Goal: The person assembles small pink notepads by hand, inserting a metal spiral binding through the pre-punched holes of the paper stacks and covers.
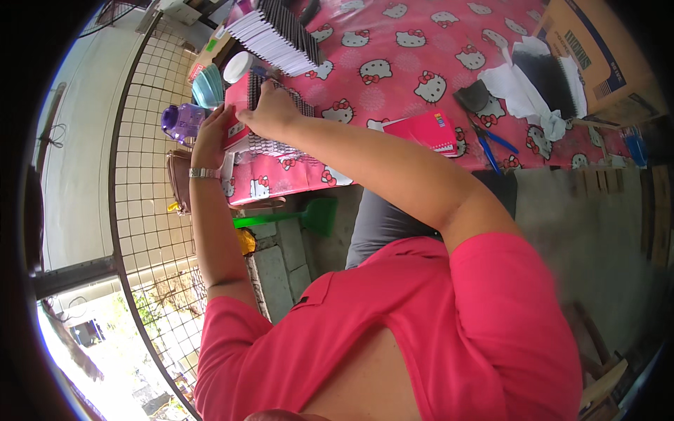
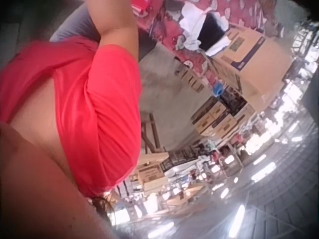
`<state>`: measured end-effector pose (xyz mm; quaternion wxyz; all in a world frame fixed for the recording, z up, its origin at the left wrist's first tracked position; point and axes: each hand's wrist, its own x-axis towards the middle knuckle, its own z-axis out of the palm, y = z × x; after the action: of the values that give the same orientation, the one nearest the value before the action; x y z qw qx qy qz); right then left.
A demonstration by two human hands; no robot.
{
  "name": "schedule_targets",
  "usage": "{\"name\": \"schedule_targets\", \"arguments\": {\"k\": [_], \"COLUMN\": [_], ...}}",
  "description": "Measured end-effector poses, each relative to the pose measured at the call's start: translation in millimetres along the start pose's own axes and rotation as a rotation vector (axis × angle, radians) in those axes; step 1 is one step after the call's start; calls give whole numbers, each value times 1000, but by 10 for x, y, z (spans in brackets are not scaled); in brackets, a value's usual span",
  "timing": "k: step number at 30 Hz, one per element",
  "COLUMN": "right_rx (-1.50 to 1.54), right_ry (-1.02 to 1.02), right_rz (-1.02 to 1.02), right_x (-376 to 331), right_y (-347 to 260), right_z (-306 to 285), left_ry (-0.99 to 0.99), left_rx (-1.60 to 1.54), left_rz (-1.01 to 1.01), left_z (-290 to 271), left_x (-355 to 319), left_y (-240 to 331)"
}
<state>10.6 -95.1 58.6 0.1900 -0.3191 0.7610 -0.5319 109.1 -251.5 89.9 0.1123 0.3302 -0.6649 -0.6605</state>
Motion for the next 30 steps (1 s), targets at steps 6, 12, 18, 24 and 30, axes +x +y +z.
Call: {"name": "schedule_targets", "arguments": {"k": [6,12,18,24,30], "right_rx": [578,465,164,-1043,-1133], "right_ry": [-74,-147,349,840,559], "right_rz": [157,261,-350,368,294], "right_x": [-15,-96,-58,-947,-1028], "right_y": [169,-155,809,2898,3043], "right_z": [182,63,-1188,-4386,-4219], "left_ry": [-14,-63,-38,507,-362], "left_rx": [-113,-126,110,511,780], "left_rz": [-74,-124,4,701,1098], "left_z": [134,-69,-409,614,2500], "left_x": [66,310,253,-317,-982], "left_y": [23,-75,-45,262,-521]}}
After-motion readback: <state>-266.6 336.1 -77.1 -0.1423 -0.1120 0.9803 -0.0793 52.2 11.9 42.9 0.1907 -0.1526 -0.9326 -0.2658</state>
